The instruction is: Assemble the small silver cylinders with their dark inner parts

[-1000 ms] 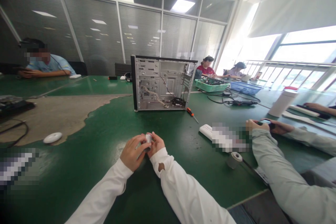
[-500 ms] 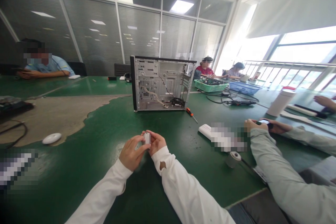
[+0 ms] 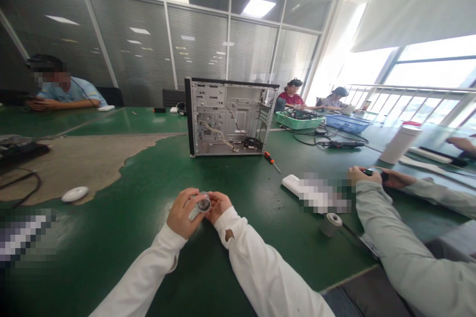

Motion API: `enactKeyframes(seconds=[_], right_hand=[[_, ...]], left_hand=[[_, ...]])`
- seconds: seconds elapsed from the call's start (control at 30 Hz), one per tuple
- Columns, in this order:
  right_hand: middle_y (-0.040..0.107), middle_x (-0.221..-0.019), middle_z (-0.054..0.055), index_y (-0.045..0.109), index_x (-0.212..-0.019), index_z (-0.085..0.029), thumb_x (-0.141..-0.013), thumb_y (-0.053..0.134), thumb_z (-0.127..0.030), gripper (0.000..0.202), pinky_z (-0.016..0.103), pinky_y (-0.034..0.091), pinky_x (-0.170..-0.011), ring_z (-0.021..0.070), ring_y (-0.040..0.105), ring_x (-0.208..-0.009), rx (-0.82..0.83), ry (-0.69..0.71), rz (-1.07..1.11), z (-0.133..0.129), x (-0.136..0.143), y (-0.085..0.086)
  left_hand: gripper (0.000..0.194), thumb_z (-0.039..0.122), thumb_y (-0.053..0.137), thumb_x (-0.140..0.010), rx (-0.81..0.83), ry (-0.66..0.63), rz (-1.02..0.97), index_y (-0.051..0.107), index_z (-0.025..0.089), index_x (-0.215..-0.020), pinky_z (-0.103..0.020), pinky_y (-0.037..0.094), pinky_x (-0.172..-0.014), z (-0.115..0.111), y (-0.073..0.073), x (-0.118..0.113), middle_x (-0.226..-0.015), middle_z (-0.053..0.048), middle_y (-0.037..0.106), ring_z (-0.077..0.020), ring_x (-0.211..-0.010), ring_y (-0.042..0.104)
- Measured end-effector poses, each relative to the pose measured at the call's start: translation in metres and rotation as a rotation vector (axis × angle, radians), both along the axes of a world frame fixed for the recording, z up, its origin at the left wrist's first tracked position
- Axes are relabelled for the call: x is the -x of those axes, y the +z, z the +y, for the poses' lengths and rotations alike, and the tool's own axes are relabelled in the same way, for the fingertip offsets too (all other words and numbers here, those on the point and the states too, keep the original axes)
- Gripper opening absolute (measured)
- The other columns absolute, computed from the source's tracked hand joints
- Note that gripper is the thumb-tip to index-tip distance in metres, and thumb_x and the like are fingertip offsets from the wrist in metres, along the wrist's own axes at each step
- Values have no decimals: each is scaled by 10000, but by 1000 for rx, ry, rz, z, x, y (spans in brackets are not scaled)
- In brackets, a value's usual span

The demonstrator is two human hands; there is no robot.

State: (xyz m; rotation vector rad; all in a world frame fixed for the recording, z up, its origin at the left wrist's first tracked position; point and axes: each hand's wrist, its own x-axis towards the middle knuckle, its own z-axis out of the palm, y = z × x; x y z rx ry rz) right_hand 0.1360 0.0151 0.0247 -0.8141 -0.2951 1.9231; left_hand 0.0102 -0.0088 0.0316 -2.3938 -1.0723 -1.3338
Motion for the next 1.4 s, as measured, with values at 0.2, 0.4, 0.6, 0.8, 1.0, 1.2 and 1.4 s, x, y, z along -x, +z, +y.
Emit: enactKeyframes(seconds=[0.2, 0.4, 0.6, 0.8, 1.0, 1.2, 1.4], right_hand=[[553, -507, 7, 513, -660, -129, -657, 477, -173, 57, 242, 423, -497, 114, 528, -474, 28, -15, 4, -2, -3, 3], [611, -640, 39, 564, -754, -126, -649, 459, -154, 150, 254, 444, -561, 132, 564, -603, -19, -81, 55, -1, -8, 7], [632, -722, 45, 594, -766, -129, -639, 485, -135, 168, 225, 437, -533, 128, 566, -637, -86, -110, 51, 0, -7, 3], [629, -686, 37, 607, -737, -134, -610, 518, -72, 167, 214, 447, -517, 121, 568, -621, -113, -115, 19, 2, -5, -2], [617, -613, 32, 615, -702, -121, -548, 537, -1, 211, 213, 454, -527, 113, 563, -592, -185, -175, -37, 3, -2, -3], [629, -657, 21, 603, -726, -130, -469, 608, -8, 284, 203, 435, -500, 121, 580, -614, -202, -169, -120, -2, -1, 3], [633, -643, 6, 581, -690, -145, -403, 648, -26, 318, 249, 457, -599, 129, 587, -634, -323, -210, -137, -3, 5, -3]], left_hand=[[263, 274, 533, -688, 26, 73, -107, 505, 172, -929, -362, 410, -794, 6, -2, 5, -910, -80, 517, -212, -904, 476], [279, 333, 571, -660, 95, 145, -252, 509, 164, -873, -347, 433, -739, 12, -8, 8, -862, -75, 545, -204, -852, 504], [310, 416, 564, -626, 272, 237, -417, 538, 164, -805, -292, 460, -596, 20, -17, 10, -767, -49, 580, -178, -711, 555], [361, 493, 540, -593, 515, 284, -560, 553, 156, -722, -267, 464, -556, 24, -20, 11, -681, -36, 608, -161, -627, 574], [373, 522, 543, -561, 581, 317, -576, 551, 162, -657, -237, 441, -498, 23, -20, 9, -610, -19, 599, -143, -550, 556], [380, 536, 551, -537, 637, 308, -675, 538, 162, -604, -219, 419, -481, 24, -20, 9, -549, 7, 563, -113, -495, 511], [385, 517, 594, -507, 793, 182, -922, 520, 145, -568, -227, 438, -462, 27, -20, 6, -492, 17, 537, -112, -469, 515]])
